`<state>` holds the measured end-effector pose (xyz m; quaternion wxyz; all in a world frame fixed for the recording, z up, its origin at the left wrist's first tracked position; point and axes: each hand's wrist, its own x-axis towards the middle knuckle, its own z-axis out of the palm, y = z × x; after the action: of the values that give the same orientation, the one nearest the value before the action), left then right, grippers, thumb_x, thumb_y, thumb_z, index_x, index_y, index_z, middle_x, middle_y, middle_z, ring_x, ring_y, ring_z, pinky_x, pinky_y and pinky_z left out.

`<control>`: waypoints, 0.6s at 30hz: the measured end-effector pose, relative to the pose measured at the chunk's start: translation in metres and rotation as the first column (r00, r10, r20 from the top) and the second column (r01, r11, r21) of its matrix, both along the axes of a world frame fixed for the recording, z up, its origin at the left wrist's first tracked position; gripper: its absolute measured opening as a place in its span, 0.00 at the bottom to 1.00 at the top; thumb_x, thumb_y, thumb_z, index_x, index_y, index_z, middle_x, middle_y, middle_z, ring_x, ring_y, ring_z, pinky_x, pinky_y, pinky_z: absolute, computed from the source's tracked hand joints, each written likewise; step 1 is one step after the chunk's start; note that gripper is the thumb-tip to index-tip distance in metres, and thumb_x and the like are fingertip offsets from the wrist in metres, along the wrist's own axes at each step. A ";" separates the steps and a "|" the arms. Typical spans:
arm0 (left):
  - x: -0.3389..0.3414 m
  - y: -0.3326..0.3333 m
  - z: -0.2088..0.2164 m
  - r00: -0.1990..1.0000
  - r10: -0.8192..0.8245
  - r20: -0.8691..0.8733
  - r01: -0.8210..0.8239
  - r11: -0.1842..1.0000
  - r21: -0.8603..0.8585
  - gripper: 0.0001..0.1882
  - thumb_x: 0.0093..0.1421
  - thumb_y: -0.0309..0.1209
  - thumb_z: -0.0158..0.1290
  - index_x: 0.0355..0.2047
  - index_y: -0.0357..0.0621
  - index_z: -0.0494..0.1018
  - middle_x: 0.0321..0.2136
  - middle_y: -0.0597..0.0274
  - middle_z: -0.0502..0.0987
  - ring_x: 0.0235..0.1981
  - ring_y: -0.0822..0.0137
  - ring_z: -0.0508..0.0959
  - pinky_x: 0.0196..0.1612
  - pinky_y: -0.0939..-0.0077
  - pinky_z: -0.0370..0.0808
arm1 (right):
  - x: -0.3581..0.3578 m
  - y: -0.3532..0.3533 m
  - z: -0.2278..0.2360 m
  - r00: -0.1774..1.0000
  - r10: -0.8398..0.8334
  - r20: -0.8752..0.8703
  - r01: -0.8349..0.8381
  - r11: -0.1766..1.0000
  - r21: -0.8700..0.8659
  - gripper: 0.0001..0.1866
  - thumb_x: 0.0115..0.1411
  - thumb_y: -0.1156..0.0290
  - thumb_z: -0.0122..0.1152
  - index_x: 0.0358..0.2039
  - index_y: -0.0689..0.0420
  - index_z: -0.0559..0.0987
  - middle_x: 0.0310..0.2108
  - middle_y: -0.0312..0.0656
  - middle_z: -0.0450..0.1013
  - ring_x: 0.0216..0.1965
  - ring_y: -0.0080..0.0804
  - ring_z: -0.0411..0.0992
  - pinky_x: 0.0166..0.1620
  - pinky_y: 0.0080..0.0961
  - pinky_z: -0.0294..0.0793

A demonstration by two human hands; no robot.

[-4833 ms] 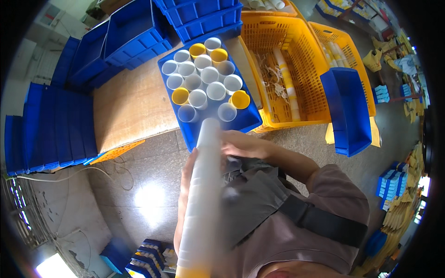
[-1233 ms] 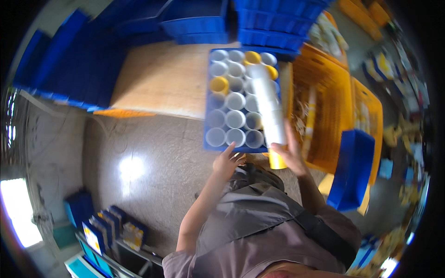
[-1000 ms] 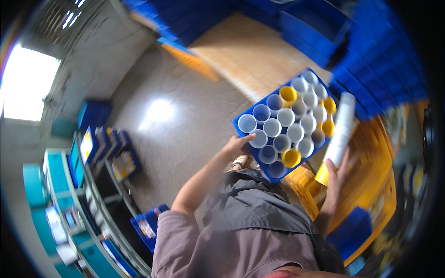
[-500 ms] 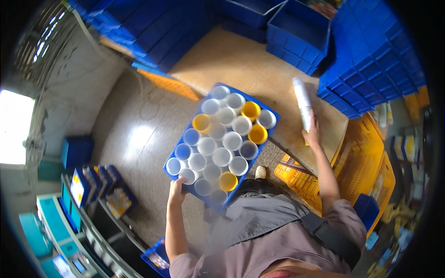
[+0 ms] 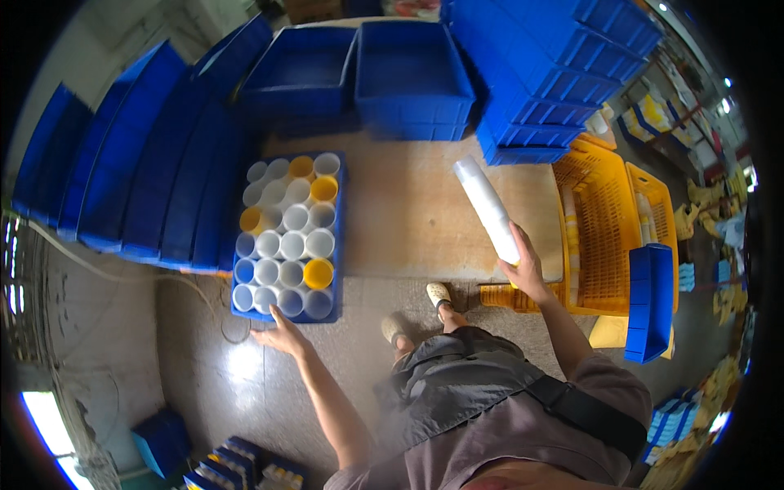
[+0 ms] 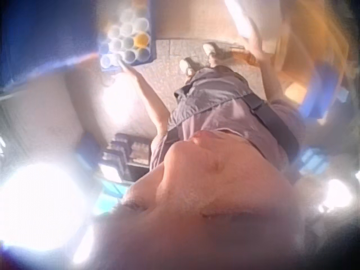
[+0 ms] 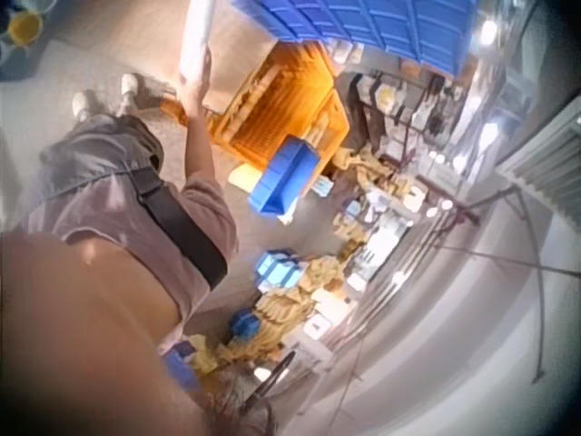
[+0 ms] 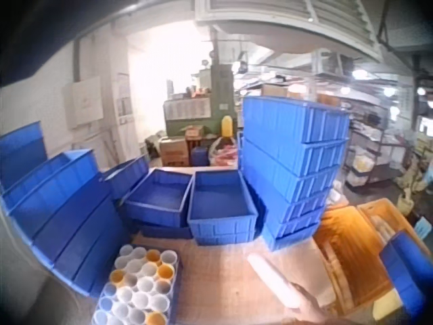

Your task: The person carries a blue tray of white and yellow cups, uses a green tool to adjust contents, and places the tray on a workbench. They then pour white granular material into the cups from a large plastic tube and arrange the filled cups in trays.

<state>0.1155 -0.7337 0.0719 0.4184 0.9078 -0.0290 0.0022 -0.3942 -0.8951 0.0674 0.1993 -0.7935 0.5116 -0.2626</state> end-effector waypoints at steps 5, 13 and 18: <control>-0.104 -0.188 0.042 0.533 -0.568 0.627 0.708 0.705 0.037 0.30 0.54 0.21 0.63 0.58 0.32 0.68 0.60 0.41 0.70 0.64 0.41 0.67 0.68 0.53 0.61 | -0.006 -0.022 0.045 0.983 -0.086 0.162 0.084 0.996 0.023 0.45 0.56 0.72 0.68 0.71 0.60 0.57 0.68 0.57 0.61 0.67 0.53 0.64 0.64 0.41 0.68; -0.188 -0.501 0.053 -0.230 -0.943 0.241 0.609 0.054 0.791 0.28 0.55 0.37 0.67 0.55 0.46 0.73 0.51 0.53 0.78 0.57 0.54 0.75 0.63 0.55 0.70 | -0.029 -0.064 0.069 0.932 -0.120 0.342 0.107 0.993 0.057 0.44 0.56 0.72 0.68 0.70 0.65 0.58 0.66 0.61 0.62 0.66 0.55 0.65 0.64 0.42 0.68; -0.165 -0.506 0.049 -0.308 -0.917 0.255 0.637 0.001 0.771 0.14 0.57 0.42 0.63 0.32 0.46 0.75 0.26 0.56 0.82 0.31 0.50 0.83 0.34 0.58 0.78 | -0.044 -0.066 0.088 0.927 -0.177 0.331 0.167 0.984 0.057 0.45 0.54 0.74 0.68 0.70 0.65 0.58 0.65 0.62 0.63 0.64 0.55 0.66 0.63 0.42 0.68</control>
<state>-0.0491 -1.2398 0.1211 0.0766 0.5607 -0.8189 0.0952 -0.4378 -0.9614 0.1552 0.2704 -0.6866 0.5415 -0.4029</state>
